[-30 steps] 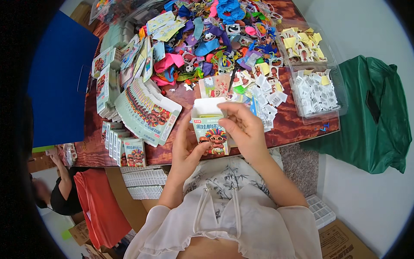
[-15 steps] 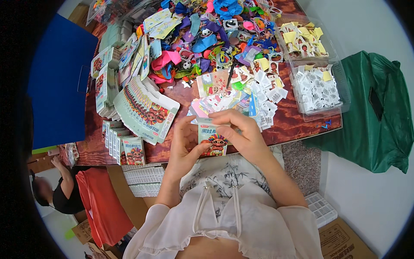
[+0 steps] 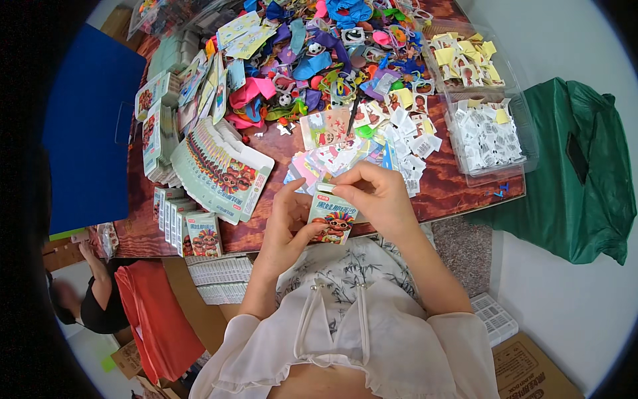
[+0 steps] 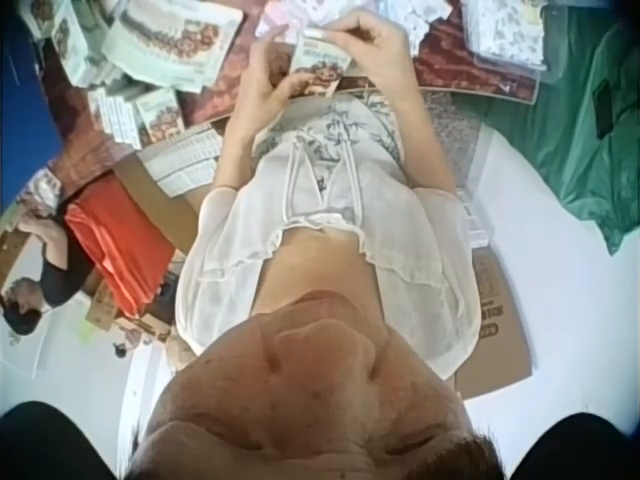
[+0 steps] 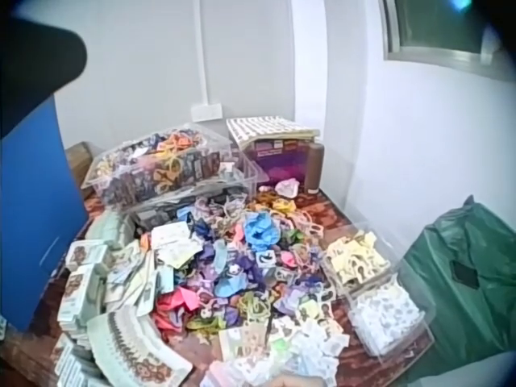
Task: The person is packaging small colorful items into individual boxes and then placing them into a large shipping carton.
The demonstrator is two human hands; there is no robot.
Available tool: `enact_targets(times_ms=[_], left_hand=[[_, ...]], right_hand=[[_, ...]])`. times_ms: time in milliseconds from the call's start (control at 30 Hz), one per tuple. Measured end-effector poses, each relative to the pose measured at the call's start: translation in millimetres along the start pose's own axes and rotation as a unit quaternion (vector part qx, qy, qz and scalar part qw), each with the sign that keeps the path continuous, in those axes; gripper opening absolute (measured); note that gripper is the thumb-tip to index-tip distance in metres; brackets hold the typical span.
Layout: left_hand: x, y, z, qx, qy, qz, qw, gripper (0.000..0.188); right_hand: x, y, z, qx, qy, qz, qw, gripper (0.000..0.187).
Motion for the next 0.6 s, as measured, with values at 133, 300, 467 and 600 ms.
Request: enact_targets(times_ms=[133,300,467,600], left_hand=[[-3,2,4,0.001,0.001,-0.034,0.999,0.072],[-4,0,-4,-0.005,-0.014,-0.042,0.999,0.069],[2,-6,-16,0.083,0.033,0.047,0.995,0.060],[-2,-7,-25,0.131,0.024,0.062,0.989,0.061]], right_hand=[[-6,-2,2,-0.130,-0.060,-0.006,0.990,0.016],[-18,5,8,-0.225,-0.187,-0.028,0.956,0.024],[-20,9,11,-0.237,-0.184,-0.006,0.954,0.025],[-16,10,9,-0.216,-0.151,0.026,0.964,0.028]])
Point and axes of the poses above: each hand's wrist, its own x-axis towards the middle knuckle, its own y-axis out of the palm, z = x × y, the point moved 3 cm from there along x, towards the middle knuckle, and after that the axes turned 13 degrees about y, right-handed, at the moved point
